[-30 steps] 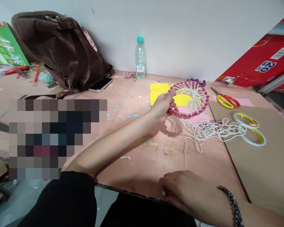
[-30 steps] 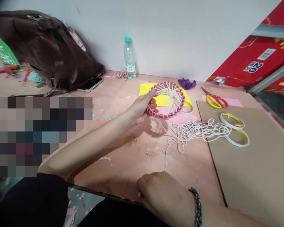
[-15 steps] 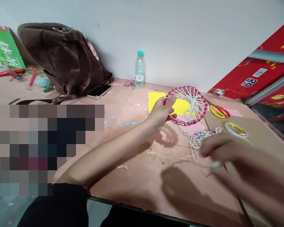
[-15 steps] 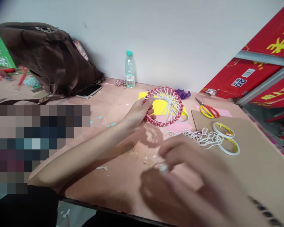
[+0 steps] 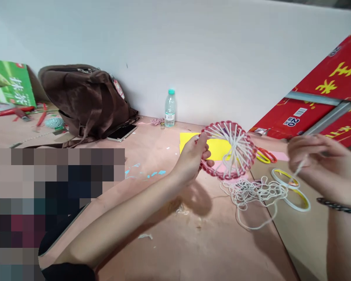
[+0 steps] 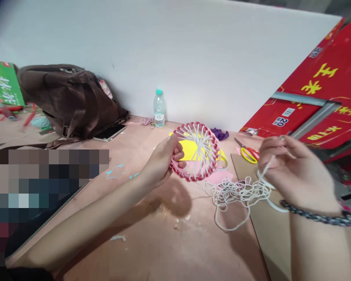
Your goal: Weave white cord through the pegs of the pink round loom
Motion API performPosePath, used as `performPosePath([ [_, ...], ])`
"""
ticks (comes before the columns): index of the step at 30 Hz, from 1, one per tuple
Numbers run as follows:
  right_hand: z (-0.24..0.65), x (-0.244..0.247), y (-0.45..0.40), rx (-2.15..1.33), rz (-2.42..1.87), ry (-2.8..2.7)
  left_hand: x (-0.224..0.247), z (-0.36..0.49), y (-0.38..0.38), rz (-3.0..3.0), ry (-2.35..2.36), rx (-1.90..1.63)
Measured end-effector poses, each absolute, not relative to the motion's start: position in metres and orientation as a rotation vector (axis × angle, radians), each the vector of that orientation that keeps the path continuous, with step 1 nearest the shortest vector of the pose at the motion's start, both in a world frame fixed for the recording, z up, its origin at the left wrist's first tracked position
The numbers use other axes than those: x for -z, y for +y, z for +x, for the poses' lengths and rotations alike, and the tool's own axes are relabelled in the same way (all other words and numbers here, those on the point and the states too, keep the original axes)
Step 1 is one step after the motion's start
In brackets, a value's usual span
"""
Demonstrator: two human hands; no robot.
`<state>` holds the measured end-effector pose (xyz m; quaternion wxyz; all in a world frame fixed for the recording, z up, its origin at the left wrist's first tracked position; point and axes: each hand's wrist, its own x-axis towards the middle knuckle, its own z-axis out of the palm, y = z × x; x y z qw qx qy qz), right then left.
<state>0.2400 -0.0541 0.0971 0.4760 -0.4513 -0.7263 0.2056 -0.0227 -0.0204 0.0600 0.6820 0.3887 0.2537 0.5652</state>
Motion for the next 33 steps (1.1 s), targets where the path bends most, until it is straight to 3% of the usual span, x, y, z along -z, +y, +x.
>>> performPosePath([
  [3, 0.214, -0.088, -0.039, -1.096, -0.975, -1.279, -0.061, -0.023, -0.025, 0.964, 0.560, -1.251],
  [5, 0.199, -0.084, -0.038, -1.306, -0.907, -1.058, -0.062, -0.024, -0.028, 1.032, 0.559, -1.228],
  [13, 0.167, -0.095, -0.059, -1.476, -0.625, -0.532, -0.061, -0.029, -0.029, 1.216, 0.610, -1.143],
  [16, 0.161, -0.100, -0.066, -1.364, -0.604, -0.465, -0.060, -0.029, -0.029, 1.225, 0.620, -1.144],
  [24, 0.152, -0.105, -0.078, -0.677, -0.678, -0.865, -0.064, -0.030, -0.030, 1.238, 0.645, -1.196],
  [33, 0.152, -0.101, -0.080, -0.663, -0.677, -0.974, -0.066, -0.029, -0.030, 1.234, 0.637, -1.201],
])
